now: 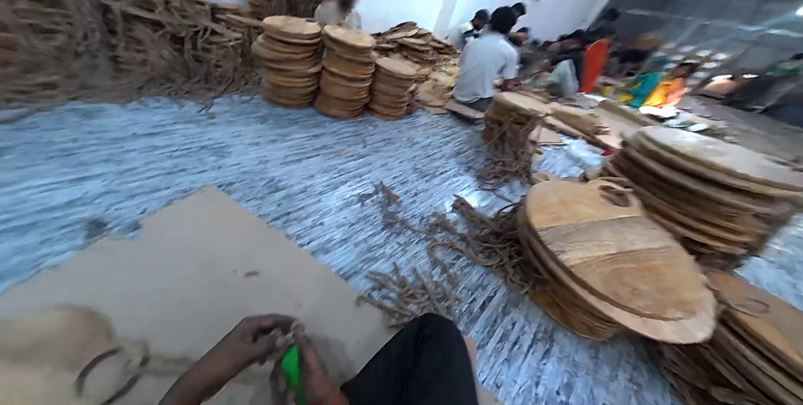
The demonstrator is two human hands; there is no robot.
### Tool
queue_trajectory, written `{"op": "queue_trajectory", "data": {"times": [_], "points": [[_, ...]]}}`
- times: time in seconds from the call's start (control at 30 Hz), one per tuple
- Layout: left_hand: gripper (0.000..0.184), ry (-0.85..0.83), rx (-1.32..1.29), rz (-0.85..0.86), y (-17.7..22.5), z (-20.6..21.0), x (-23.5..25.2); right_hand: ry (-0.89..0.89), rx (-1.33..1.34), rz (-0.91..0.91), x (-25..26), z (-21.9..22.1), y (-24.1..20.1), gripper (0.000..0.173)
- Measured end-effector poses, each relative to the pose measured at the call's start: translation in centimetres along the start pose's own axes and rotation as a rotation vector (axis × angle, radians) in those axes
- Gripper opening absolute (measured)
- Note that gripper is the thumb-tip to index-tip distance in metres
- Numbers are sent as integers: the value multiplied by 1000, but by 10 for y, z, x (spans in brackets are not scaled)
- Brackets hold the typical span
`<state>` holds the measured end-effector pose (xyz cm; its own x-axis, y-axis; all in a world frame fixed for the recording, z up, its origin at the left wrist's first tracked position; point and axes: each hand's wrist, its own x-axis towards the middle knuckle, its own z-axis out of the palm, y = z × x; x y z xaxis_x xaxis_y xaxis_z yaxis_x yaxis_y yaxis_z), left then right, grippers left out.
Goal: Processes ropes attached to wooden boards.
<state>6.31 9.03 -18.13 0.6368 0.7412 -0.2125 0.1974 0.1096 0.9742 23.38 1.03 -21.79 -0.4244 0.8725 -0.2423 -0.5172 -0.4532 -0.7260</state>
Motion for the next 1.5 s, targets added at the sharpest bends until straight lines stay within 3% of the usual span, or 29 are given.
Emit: {"op": "queue_trajectory", "data": {"times": [0.2,0.37,0.4,0.53,0.77,1.0,1.1,1.23,1.33,1.5], "points": [[42,-109,68,-57,9,-2,-3,-10,88,57,4,-6,1,73],[35,-101,140,-47,9,1,4,49,126,33,7,-10,-1,78],[35,-84,164,-52,10,2,6,41,137,12,7,-12,-1,72],[38,-30,195,-42,8,-1,8,-15,133,-9,7,-15,-4,21],[35,-43,264,-59,6,1,8,38,165,140,1,-8,-15,11],[35,-121,292,-132,10,-5,6,69,121,213,0,-5,-18,36],[21,-100,526,-203,11,-7,8,85,67,225,0,2,-20,37],[28,-9,825,-389,11,8,17,203,-14,228,4,11,-13,39],[28,-19,899,-480,10,15,23,364,-155,196,5,20,0,36],[31,-24,947,-402,-8,3,25,481,-330,130,-2,37,20,29]]}}
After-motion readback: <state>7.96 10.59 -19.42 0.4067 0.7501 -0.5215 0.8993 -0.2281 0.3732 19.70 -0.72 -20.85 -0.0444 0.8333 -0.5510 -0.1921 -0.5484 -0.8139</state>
